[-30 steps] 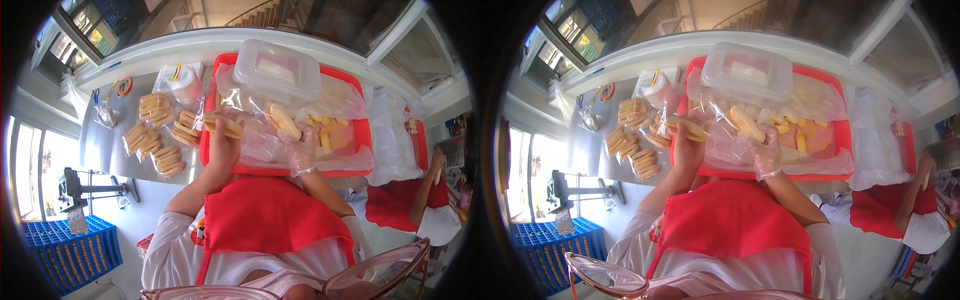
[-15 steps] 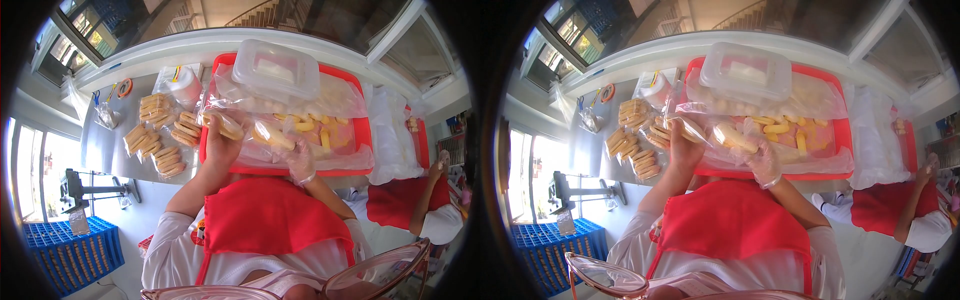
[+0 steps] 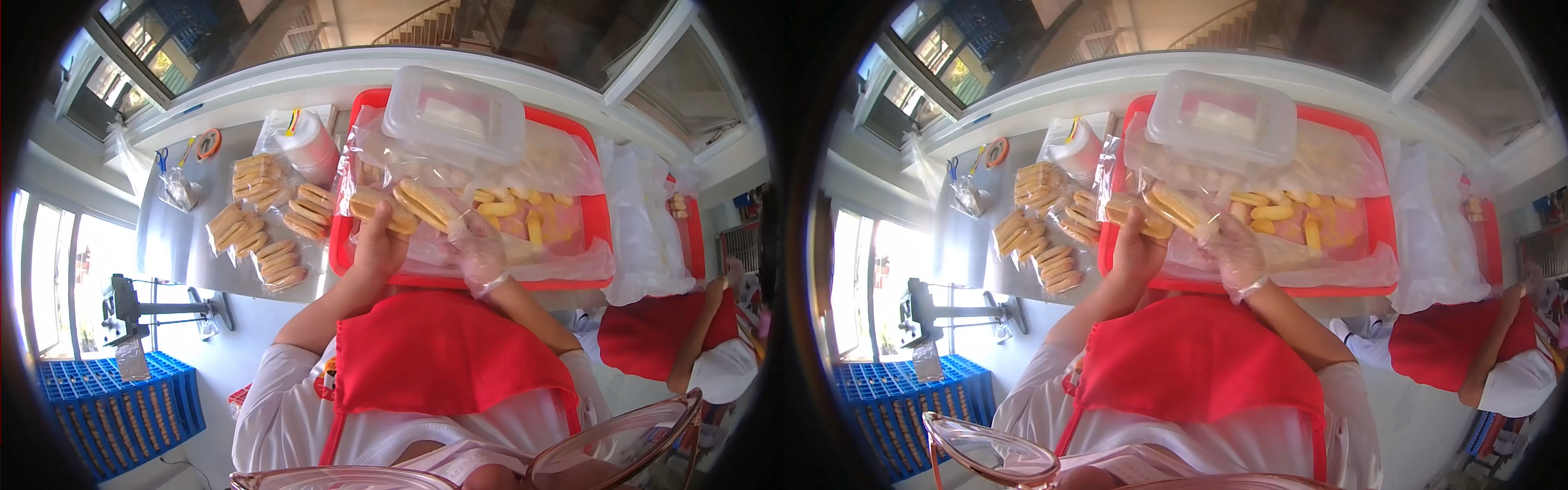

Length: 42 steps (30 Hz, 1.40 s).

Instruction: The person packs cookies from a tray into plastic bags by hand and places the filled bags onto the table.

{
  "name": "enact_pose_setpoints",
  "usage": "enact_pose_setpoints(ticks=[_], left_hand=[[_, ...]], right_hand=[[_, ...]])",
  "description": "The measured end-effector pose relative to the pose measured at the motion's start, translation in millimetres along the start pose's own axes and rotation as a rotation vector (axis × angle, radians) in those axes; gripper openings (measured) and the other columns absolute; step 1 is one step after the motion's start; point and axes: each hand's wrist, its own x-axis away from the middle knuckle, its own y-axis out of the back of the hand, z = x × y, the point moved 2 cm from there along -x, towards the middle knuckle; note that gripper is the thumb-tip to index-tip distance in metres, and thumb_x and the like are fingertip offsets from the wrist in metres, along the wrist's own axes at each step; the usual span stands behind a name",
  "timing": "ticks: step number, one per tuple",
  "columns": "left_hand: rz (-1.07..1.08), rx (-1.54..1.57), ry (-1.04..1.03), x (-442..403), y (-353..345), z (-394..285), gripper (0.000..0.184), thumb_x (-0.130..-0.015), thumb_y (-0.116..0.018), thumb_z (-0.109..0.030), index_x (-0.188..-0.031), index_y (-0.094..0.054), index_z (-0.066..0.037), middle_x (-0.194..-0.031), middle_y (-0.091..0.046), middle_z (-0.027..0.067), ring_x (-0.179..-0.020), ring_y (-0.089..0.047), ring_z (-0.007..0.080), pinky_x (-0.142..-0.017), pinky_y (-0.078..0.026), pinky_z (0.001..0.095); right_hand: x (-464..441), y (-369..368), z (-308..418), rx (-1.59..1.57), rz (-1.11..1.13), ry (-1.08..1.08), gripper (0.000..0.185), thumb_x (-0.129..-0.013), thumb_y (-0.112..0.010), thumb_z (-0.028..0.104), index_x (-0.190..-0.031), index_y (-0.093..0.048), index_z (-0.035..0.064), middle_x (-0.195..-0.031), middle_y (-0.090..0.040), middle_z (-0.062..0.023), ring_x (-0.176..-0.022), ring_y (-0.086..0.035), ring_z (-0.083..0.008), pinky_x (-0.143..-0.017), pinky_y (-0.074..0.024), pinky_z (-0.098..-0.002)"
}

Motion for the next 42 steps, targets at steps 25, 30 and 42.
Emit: enact_pose_setpoints(ticks=[25, 30, 42], left_hand=[[0.184, 0.156, 0.386, 20.6, -4.8, -12.8, 0.072, -0.078, -0.045, -0.058, -0.130, -0.028, -0.010, -0.131, -0.036, 0.0077, -0.119, -0.037, 0.0252, -0.093, -0.036, 0.0471], [0.093, -0.112, 0.553, 34.0, 15.1, -29.6, 0.050, -0.082, -0.053, -0.036, -0.121, -0.037, -0.011, -0.121, -0.045, 0.0103, -0.112, -0.044, 0.0263, -0.091, -0.040, 0.0449], [-0.052, -0.449, 0.588, 59.7, 34.7, -16.9, 0.049, -0.078, -0.062, -0.036, -0.109, -0.046, -0.002, -0.100, -0.056, 0.0071, -0.091, -0.056, 0.0161, -0.079, -0.047, 0.0290]], right_hand=[[-36.3, 23.9, 8.6, 0.560, 0.208, 0.245, 0.045, -0.080, -0.058, 0.013, -0.121, -0.044, 0.0038, -0.116, -0.048, -0.0080, -0.102, -0.049, -0.0156, -0.086, -0.0395, -0.0288], [-7.2, 24.5, 16.6, 0.768, 0.260, 0.077, 0.046, -0.079, -0.060, 0.018, -0.119, -0.044, 0.0041, -0.115, -0.049, -0.0093, -0.099, -0.051, -0.0206, -0.084, -0.0401, -0.0309], [20.9, 10.0, 29.0, 1.296, 0.474, 0.284, 0.067, -0.065, -0.071, 0.031, -0.122, -0.043, 0.0092, -0.124, -0.044, -0.0137, -0.112, -0.045, -0.0281, -0.091, -0.0376, -0.0345]])
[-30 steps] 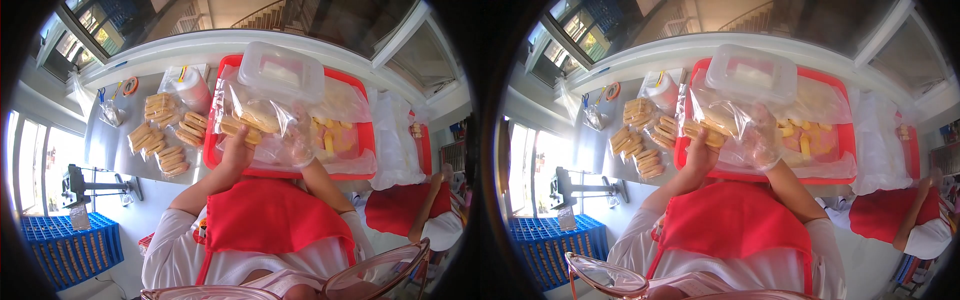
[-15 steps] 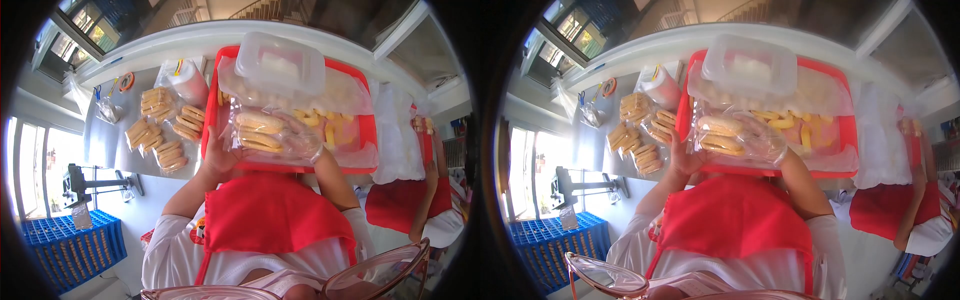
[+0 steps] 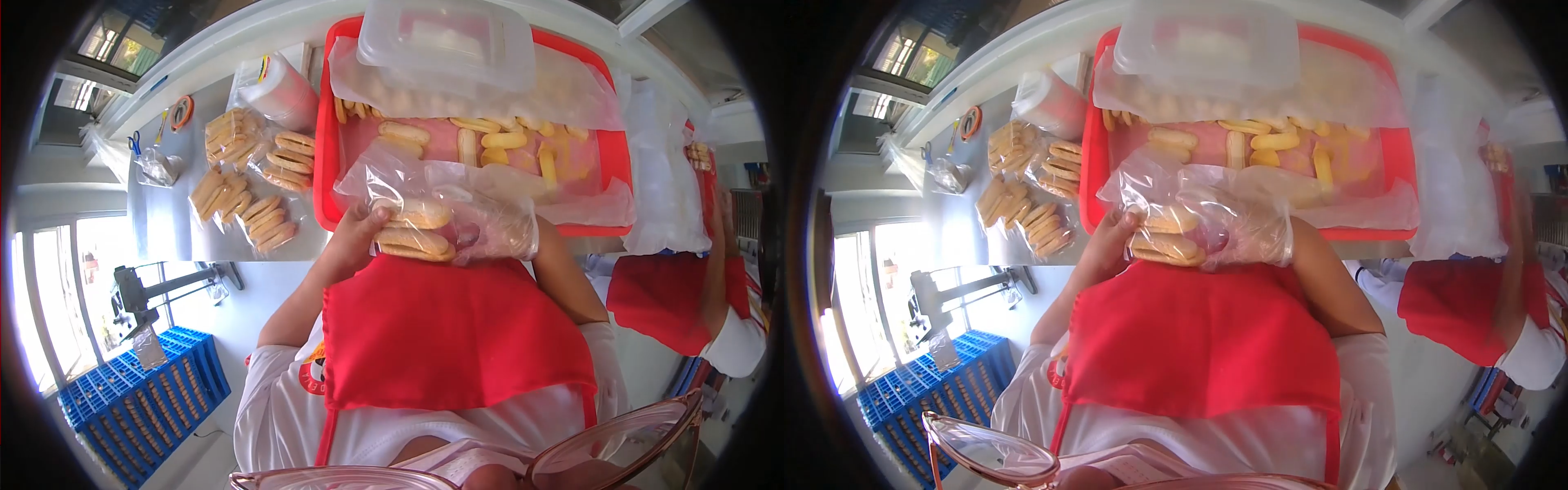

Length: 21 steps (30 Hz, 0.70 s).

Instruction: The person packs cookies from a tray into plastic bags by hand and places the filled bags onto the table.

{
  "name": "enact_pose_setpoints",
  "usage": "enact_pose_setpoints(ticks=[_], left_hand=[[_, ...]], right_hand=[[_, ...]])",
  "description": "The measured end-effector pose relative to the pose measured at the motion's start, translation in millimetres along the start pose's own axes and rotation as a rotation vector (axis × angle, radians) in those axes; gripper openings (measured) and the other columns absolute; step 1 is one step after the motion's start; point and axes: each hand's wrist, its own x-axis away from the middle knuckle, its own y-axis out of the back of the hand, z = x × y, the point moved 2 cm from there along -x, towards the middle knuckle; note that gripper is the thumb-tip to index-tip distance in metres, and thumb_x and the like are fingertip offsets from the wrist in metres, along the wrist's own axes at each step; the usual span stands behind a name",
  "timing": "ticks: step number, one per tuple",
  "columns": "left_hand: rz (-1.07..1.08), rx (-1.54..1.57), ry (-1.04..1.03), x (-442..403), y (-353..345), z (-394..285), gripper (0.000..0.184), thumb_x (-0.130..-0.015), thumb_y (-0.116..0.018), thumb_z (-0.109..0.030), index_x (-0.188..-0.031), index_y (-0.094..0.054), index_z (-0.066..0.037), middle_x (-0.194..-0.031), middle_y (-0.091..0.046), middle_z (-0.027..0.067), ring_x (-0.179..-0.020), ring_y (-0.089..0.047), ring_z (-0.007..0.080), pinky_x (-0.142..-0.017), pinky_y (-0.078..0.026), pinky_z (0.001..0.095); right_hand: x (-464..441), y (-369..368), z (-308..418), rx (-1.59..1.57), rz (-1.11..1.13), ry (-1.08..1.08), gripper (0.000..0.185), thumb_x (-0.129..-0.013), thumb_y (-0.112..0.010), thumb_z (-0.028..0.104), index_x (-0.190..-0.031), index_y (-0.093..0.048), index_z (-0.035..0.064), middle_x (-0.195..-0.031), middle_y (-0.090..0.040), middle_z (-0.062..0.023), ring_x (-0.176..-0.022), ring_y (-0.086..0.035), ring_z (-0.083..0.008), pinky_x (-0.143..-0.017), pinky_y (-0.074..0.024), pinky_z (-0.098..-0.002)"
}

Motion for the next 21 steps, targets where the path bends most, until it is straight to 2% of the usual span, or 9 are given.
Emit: enact_pose_setpoints(ticks=[4, 5, 11, 14, 17, 20, 21], left_hand=[[-0.025, -0.139, 0.009, 10.0, 0.1, 7.6, 0.046, -0.079, -0.061, -0.038, -0.101, -0.052, 0.000, -0.094, -0.058, 0.0060, -0.087, -0.056, 0.0128, -0.075, -0.046, 0.0264], [-0.048, -0.144, -0.023, 11.3, 2.8, 10.9, 0.043, -0.082, -0.057, -0.038, -0.098, -0.053, 0.001, -0.092, -0.059, 0.0058, -0.086, -0.055, 0.0128, -0.075, -0.045, 0.0262], [-0.136, -0.217, 0.010, 14.8, -8.6, 1.6, 0.045, -0.091, -0.039, -0.038, -0.100, -0.052, 0.003, -0.093, -0.059, 0.0077, -0.086, -0.055, 0.0129, -0.076, -0.044, 0.0246], [-0.239, -0.168, 0.004, 17.2, -15.7, 2.3, 0.045, -0.092, -0.035, -0.038, -0.100, -0.052, 0.003, -0.094, -0.058, 0.0090, -0.088, -0.055, 0.0133, -0.076, -0.044, 0.0240], [-0.227, -0.198, 0.023, 20.5, -23.3, -4.0, 0.042, -0.092, -0.036, -0.037, -0.099, -0.053, 0.002, -0.095, -0.058, 0.0097, -0.090, -0.055, 0.0138, -0.077, -0.044, 0.0249], [-0.101, -0.086, -0.080, 19.5, -17.2, 10.9, 0.039, -0.092, -0.037, -0.035, -0.099, -0.053, 0.000, -0.095, -0.058, 0.0093, -0.089, -0.055, 0.0140, -0.076, -0.044, 0.0252], [-0.153, -0.073, -0.048, 19.9, -18.3, 10.1, 0.038, -0.092, -0.037, -0.035, -0.099, -0.053, -0.001, -0.095, -0.058, 0.0090, -0.089, -0.055, 0.0140, -0.076, -0.044, 0.0256]], right_hand=[[6.1, -18.5, -6.8, 0.007, 0.084, -0.062, 0.069, -0.061, -0.073, 0.038, -0.118, -0.046, 0.0110, -0.121, -0.046, -0.0128, -0.106, -0.049, -0.0289, -0.086, -0.0415, -0.0366], [6.2, -19.2, -5.5, 0.023, 0.106, -0.077, 0.067, -0.061, -0.073, 0.039, -0.117, -0.048, 0.0113, -0.120, -0.047, -0.0125, -0.105, -0.050, -0.0290, -0.084, -0.0424, -0.0369], [9.7, -20.8, -7.4, 0.004, -0.057, 0.080, 0.058, -0.061, -0.071, 0.042, -0.107, -0.054, 0.0109, -0.116, -0.050, -0.0108, -0.095, -0.055, -0.0286, -0.077, -0.0459, -0.0369], [15.9, -23.9, -13.8, 0.111, -0.115, 0.137, 0.052, -0.063, -0.069, 0.041, -0.103, -0.056, 0.0091, -0.115, -0.050, -0.0110, -0.097, -0.054, -0.0286, -0.078, -0.0455, -0.0369], [19.0, -28.8, -21.8, 0.088, -0.237, 0.188, 0.047, -0.067, -0.067, 0.039, -0.100, -0.058, 0.0076, -0.115, -0.050, -0.0116, -0.100, -0.052, -0.0287, -0.081, -0.0441, -0.0372], [17.0, -25.5, -13.3, 0.068, -0.200, 0.097, 0.045, -0.070, -0.065, 0.038, -0.101, -0.058, 0.0071, -0.117, -0.049, -0.0114, -0.103, -0.051, -0.0278, -0.083, -0.0435, -0.0371], [17.0, -26.6, -13.7, 0.102, -0.201, 0.112, 0.045, -0.070, -0.064, 0.038, -0.102, -0.057, 0.0070, -0.117, -0.048, -0.0113, -0.104, -0.050, -0.0279, -0.083, -0.0433, -0.0370]])
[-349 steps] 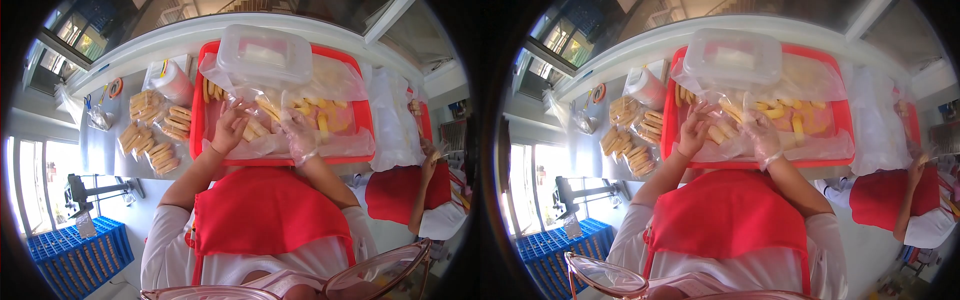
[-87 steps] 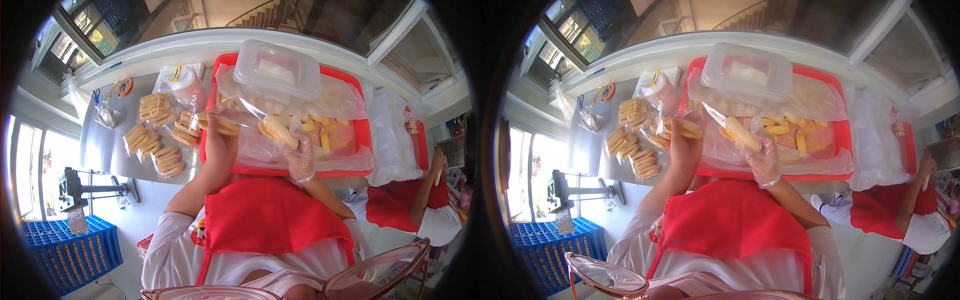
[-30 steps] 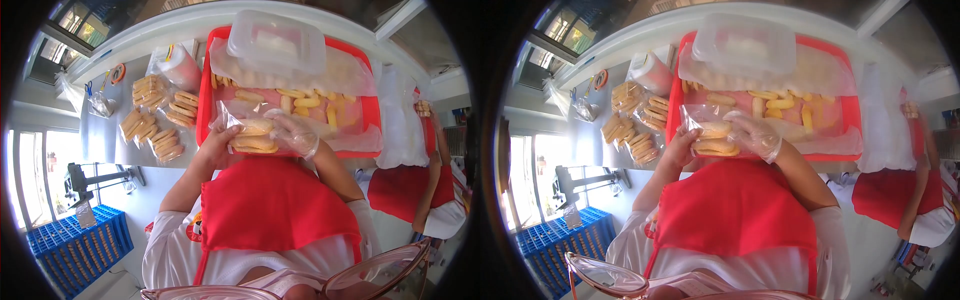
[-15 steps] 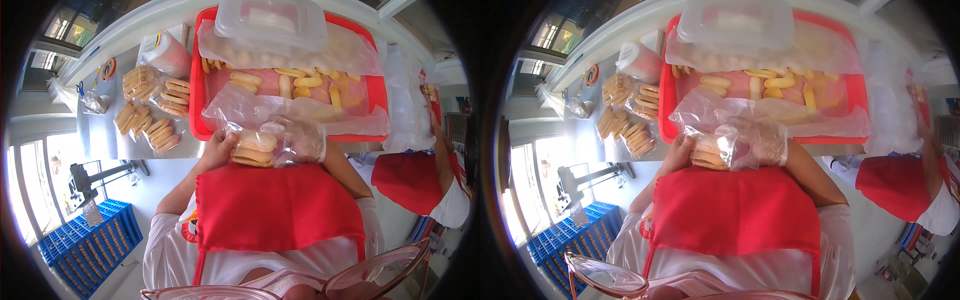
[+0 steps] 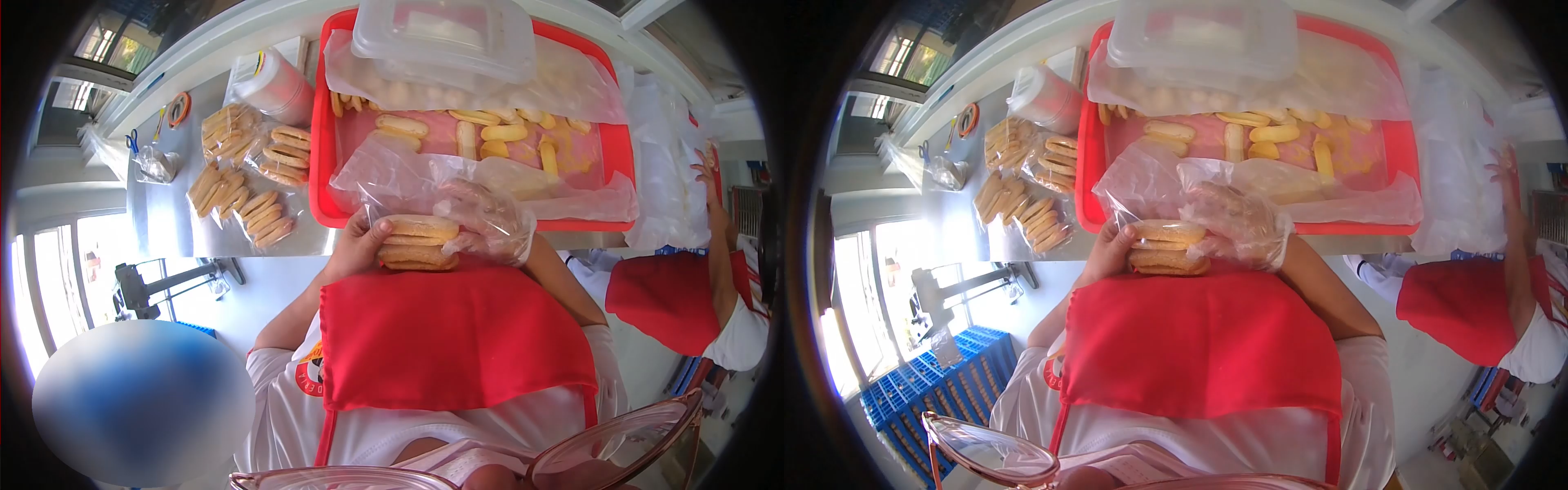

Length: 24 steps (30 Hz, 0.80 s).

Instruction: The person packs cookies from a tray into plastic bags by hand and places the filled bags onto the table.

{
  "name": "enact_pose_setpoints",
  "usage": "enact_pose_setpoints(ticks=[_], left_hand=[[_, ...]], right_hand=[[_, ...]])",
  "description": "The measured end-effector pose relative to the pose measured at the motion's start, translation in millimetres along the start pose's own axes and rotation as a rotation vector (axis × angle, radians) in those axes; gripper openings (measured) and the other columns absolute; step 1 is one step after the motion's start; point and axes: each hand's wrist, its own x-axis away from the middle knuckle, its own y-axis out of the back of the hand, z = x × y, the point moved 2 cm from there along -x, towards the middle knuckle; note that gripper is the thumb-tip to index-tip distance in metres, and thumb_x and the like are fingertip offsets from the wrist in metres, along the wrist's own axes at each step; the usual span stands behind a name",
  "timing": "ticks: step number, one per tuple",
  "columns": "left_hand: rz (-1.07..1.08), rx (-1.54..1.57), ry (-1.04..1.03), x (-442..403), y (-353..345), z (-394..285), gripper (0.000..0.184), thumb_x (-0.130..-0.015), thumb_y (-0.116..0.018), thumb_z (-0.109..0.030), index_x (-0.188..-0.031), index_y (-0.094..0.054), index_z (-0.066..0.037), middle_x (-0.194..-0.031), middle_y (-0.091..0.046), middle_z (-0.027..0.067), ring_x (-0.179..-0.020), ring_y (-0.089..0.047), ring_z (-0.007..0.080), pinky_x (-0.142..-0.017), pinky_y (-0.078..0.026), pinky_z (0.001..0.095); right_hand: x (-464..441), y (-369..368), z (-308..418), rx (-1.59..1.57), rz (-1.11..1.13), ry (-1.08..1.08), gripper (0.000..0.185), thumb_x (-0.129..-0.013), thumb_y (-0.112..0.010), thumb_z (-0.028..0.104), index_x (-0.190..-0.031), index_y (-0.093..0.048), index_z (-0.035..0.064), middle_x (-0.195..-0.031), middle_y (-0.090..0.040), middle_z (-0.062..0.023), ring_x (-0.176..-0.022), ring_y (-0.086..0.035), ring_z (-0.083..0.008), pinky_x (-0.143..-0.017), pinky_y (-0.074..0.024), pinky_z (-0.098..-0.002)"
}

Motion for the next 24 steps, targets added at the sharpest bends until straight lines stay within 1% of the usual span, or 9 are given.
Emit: enact_pose_setpoints(ticks=[2, 5, 8, 11, 12, 15, 19, 21, 24], left_hand=[[-0.100, 0.016, 0.070, -0.1, -2.5, -4.6, 0.036, -0.091, -0.039, -0.033, -0.099, -0.053, -0.001, -0.094, -0.058, 0.0084, -0.090, -0.055, 0.0142, -0.077, -0.045, 0.0264], [-0.076, 0.027, 0.029, -5.5, 9.9, -1.5, 0.034, -0.091, -0.039, -0.033, -0.096, -0.053, -0.002, -0.090, -0.058, 0.0070, -0.090, -0.055, 0.0147, -0.077, -0.046, 0.0279], [-0.140, 0.000, 0.039, -7.0, 17.5, -1.3, 0.036, -0.092, -0.035, -0.035, -0.098, -0.051, -0.003, -0.093, -0.057, 0.0084, -0.091, -0.055, 0.0168, -0.080, -0.046, 0.0305], [-0.130, 0.203, 0.000, -8.6, 19.6, -22.3, 0.043, -0.091, -0.032, -0.042, -0.108, -0.047, -0.004, -0.102, -0.054, 0.0112, -0.094, -0.055, 0.0210, -0.082, -0.045, 0.0329], [-0.096, 0.212, -0.032, -10.6, 24.9, -24.8, 0.051, -0.090, -0.031, -0.047, -0.117, -0.042, -0.005, -0.111, -0.051, 0.0131, -0.098, -0.053, 0.0248, -0.085, -0.044, 0.0372], [0.001, 0.448, -0.119, -29.4, 52.3, -26.4, 0.055, -0.087, -0.034, -0.050, -0.119, -0.042, -0.006, -0.112, -0.051, 0.0144, -0.099, -0.053, 0.0280, -0.084, -0.044, 0.0424], [0.535, 0.747, -0.249, -44.3, 63.8, -40.9, 0.053, -0.086, -0.038, -0.048, -0.117, -0.044, -0.006, -0.110, -0.053, 0.0139, -0.096, -0.054, 0.0289, -0.082, -0.046, 0.0408], [-0.041, 0.681, -0.283, -35.7, 56.1, -44.9, 0.032, -0.088, -0.038, -0.036, -0.099, -0.052, -0.010, -0.087, -0.058, 0.0046, -0.077, -0.056, 0.0202, -0.069, -0.047, 0.0353], [0.064, 0.754, -0.274, -39.2, 61.9, -40.9, 0.032, -0.088, -0.039, -0.036, -0.100, -0.052, -0.009, -0.089, -0.058, 0.0050, -0.081, -0.056, 0.0211, -0.072, -0.047, 0.0362]], right_hand=[[1.2, -2.9, -1.4, 0.066, -0.001, 0.034, 0.045, -0.071, -0.063, 0.038, -0.103, -0.057, 0.0068, -0.119, -0.047, -0.0111, -0.105, -0.049, -0.0281, -0.084, -0.0429, -0.0368], [-5.5, -3.4, 6.0, 0.029, 0.165, -0.092, 0.042, -0.072, -0.064, 0.033, -0.103, -0.056, 0.0057, -0.119, -0.047, -0.0108, -0.106, -0.048, -0.0286, -0.086, -0.0417, -0.0355], [-6.3, 0.9, 4.9, -0.258, 0.119, -0.123, 0.032, -0.074, -0.063, 0.021, -0.101, -0.056, 0.0045, -0.116, -0.048, -0.0112, -0.107, -0.048, -0.0274, -0.087, -0.0409, -0.0339], [-14.0, 29.8, -11.5, -0.740, -0.163, -0.029, 0.028, -0.076, -0.060, 0.012, -0.103, -0.054, 0.0057, -0.118, -0.048, -0.0111, -0.110, -0.046, -0.0253, -0.089, -0.0397, -0.0319], [-5.0, 28.6, -38.2, -0.341, -0.185, -0.030, 0.029, -0.076, -0.057, 0.006, -0.105, -0.053, 0.0075, -0.120, -0.048, -0.0108, -0.114, -0.044, -0.0234, -0.091, -0.0385, -0.0299], [-24.6, 25.0, -87.7, 0.123, 0.100, -0.028, 0.030, -0.072, -0.060, 0.014, -0.099, -0.054, 0.0044, -0.110, -0.054, -0.0100, -0.104, -0.051, -0.0238, -0.083, -0.0433, -0.0354], [-43.4, 9.7, -94.8, 0.319, 0.320, -0.076, 0.039, -0.072, -0.057, 0.016, -0.109, -0.049, 0.0097, -0.111, -0.052, -0.0117, -0.102, -0.051, -0.0257, -0.083, -0.0432, -0.0365], [-51.7, 7.5, -95.0, 0.349, 0.443, -0.143, 0.042, -0.073, -0.056, 0.017, -0.113, -0.046, 0.0116, -0.113, -0.052, -0.0122, -0.102, -0.051, -0.0263, -0.083, -0.0431, -0.0370], [-59.2, 11.3, -89.0, 0.400, 0.621, -0.270, 0.047, -0.074, -0.054, 0.019, -0.119, -0.043, 0.0145, -0.114, -0.051, -0.0130, -0.101, -0.052, -0.0271, -0.083, -0.0429, -0.0376]])
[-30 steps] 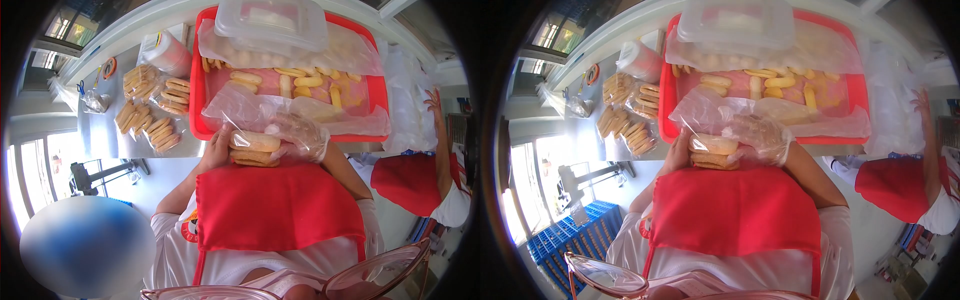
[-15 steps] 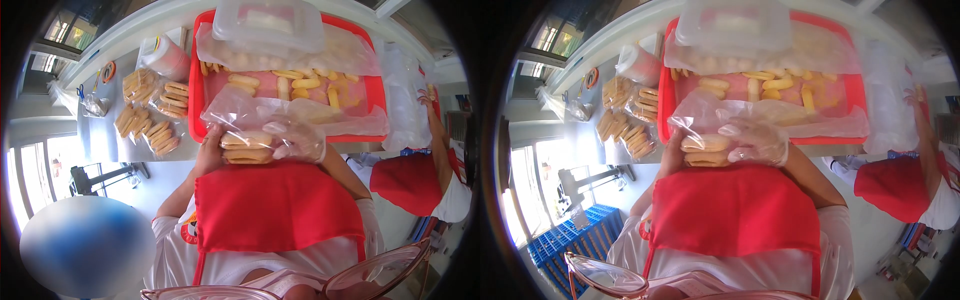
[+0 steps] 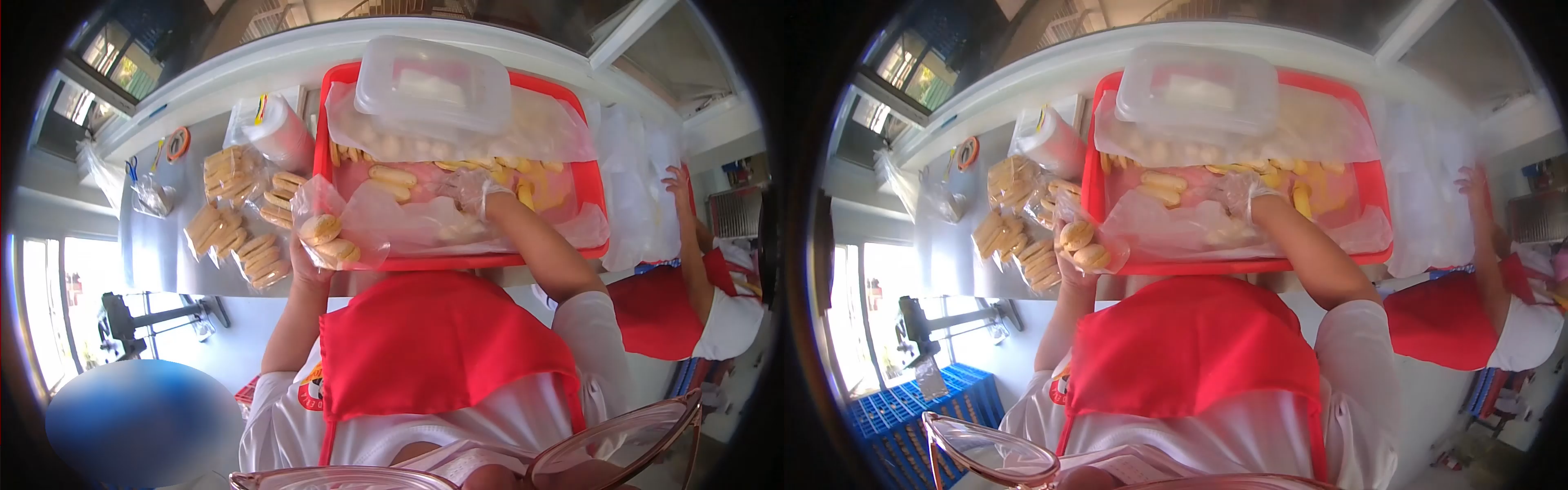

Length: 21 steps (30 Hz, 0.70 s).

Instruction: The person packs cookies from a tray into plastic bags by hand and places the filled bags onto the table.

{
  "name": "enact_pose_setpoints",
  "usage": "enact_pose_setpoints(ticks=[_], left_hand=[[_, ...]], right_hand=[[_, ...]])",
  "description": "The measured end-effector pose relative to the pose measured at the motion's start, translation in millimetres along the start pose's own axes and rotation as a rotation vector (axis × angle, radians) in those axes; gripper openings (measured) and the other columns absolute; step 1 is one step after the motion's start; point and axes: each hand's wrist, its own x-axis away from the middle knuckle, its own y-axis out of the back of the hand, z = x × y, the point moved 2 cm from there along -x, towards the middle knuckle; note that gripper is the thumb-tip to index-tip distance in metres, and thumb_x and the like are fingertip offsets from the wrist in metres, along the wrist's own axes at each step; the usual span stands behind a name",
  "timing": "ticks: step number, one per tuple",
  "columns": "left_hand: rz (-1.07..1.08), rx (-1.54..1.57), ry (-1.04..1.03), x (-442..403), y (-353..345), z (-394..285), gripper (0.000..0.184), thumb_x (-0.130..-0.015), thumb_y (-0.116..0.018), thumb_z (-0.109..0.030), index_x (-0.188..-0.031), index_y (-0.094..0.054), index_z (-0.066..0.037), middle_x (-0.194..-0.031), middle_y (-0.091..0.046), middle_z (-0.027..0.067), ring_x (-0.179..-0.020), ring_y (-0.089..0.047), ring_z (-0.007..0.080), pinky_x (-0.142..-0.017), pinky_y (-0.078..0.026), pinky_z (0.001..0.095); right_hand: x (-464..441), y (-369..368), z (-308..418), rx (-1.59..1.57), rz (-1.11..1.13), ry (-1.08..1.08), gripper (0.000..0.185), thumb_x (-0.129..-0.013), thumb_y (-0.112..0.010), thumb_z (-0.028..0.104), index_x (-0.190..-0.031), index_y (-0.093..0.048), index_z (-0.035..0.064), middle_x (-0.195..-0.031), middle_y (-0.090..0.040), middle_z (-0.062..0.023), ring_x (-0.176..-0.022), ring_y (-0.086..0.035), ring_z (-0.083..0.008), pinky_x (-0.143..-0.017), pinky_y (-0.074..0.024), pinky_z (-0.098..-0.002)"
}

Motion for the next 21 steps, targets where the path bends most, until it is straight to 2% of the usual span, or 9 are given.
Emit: enact_pose_setpoints(ticks=[3, 4, 6, 9, 10, 12, 15, 18, 21], left_hand=[[-0.023, -0.039, 0.008, -3.0, 13.7, -0.7, 0.034, -0.088, -0.039, -0.037, -0.102, -0.052, -0.008, -0.093, -0.059, 0.0065, -0.085, -0.056, 0.0220, -0.076, -0.047, 0.0372], [0.078, 0.004, 0.034, -5.3, 15.4, -1.3, 0.035, -0.087, -0.039, -0.035, -0.104, -0.051, -0.007, -0.097, -0.059, 0.0086, -0.090, -0.056, 0.0238, -0.080, -0.046, 0.0383], [0.035, 0.045, 0.034, -4.5, 16.1, 0.0, 0.041, -0.089, -0.037, -0.040, -0.111, -0.048, -0.007, -0.102, -0.057, 0.0105, -0.091, -0.057, 0.0257, -0.078, -0.047, 0.0388], [0.081, 0.040, 0.058, -6.2, 24.0, -0.5, 0.046, -0.089, -0.036, -0.043, -0.115, -0.046, -0.007, -0.105, -0.056, 0.0117, -0.092, -0.057, 0.0269, -0.078, -0.048, 0.0395], [0.115, 0.026, 0.073, -7.5, 25.1, -0.6, 0.046, -0.089, -0.036, -0.043, -0.115, -0.046, -0.007, -0.106, -0.056, 0.0119, -0.092, -0.056, 0.0270, -0.079, -0.048, 0.0396], [0.054, -0.035, 0.060, -7.5, 26.4, 0.1, 0.046, -0.089, -0.036, -0.043, -0.116, -0.045, -0.007, -0.107, -0.055, 0.0120, -0.094, -0.056, 0.0272, -0.080, -0.047, 0.0403], [0.012, -0.066, 0.057, -6.1, 24.8, 1.0, 0.047, -0.088, -0.037, -0.044, -0.117, -0.044, -0.007, -0.108, -0.055, 0.0120, -0.095, -0.055, 0.0272, -0.081, -0.047, 0.0409], [0.029, -0.120, 0.078, -2.9, 27.7, 1.6, 0.047, -0.088, -0.038, -0.044, -0.117, -0.043, -0.007, -0.108, -0.054, 0.0118, -0.096, -0.055, 0.0271, -0.082, -0.046, 0.0409], [-0.023, -0.206, 0.081, -6.3, 29.0, 4.4, 0.048, -0.088, -0.038, -0.044, -0.118, -0.042, -0.007, -0.111, -0.052, 0.0124, -0.099, -0.053, 0.0275, -0.084, -0.044, 0.0412]], right_hand=[[2.6, 9.1, 9.5, 0.037, 0.159, -0.106, 0.052, -0.074, -0.052, 0.020, -0.125, -0.039, 0.0173, -0.116, -0.049, -0.0137, -0.101, -0.052, -0.0280, -0.083, -0.0428, -0.0383], [2.6, 9.7, 10.6, 0.023, 0.187, -0.154, 0.054, -0.075, -0.052, 0.021, -0.127, -0.038, 0.0183, -0.116, -0.049, -0.0140, -0.100, -0.052, -0.0283, -0.083, -0.0428, -0.0385], [0.1, 6.9, 6.0, -0.021, 0.219, -0.286, 0.055, -0.077, -0.048, 0.025, -0.130, -0.034, 0.0198, -0.119, -0.047, -0.0134, -0.100, -0.052, -0.0273, -0.082, -0.0430, -0.0394], [-1.5, -8.3, -29.4, -0.097, -0.255, -0.357, 0.056, -0.075, -0.055, 0.022, -0.127, -0.037, 0.0135, -0.108, -0.053, -0.0189, -0.097, -0.052, -0.0338, -0.085, -0.0414, -0.0398], [-2.1, -17.7, -39.5, -0.108, -0.305, -0.346, 0.053, -0.075, -0.054, 0.023, -0.125, -0.039, 0.0128, -0.105, -0.054, -0.0192, -0.095, -0.052, -0.0341, -0.083, -0.0421, -0.0401], [-3.4, -27.4, -50.4, -0.127, -0.410, -0.321, 0.049, -0.075, -0.054, 0.024, -0.121, -0.043, 0.0115, -0.099, -0.056, -0.0200, -0.091, -0.054, -0.0346, -0.079, -0.0436, -0.0408], [-7.7, -34.3, -53.5, -0.218, -0.190, -0.363, 0.044, -0.077, -0.053, 0.027, -0.116, -0.047, 0.0096, -0.094, -0.057, -0.0196, -0.087, -0.055, -0.0351, -0.075, -0.0444, -0.0416], [-4.9, -33.0, -48.6, -0.115, -0.260, -0.376, 0.043, -0.077, -0.053, 0.031, -0.112, -0.049, 0.0077, -0.091, -0.058, -0.0181, -0.084, -0.056, -0.0336, -0.072, -0.0444, -0.0416], [-6.0, -29.3, -38.4, -0.087, -0.335, -0.432, 0.050, -0.077, -0.048, 0.028, -0.121, -0.041, 0.0057, -0.089, -0.058, -0.0168, -0.079, -0.057, -0.0332, -0.071, -0.0452, -0.0420]])
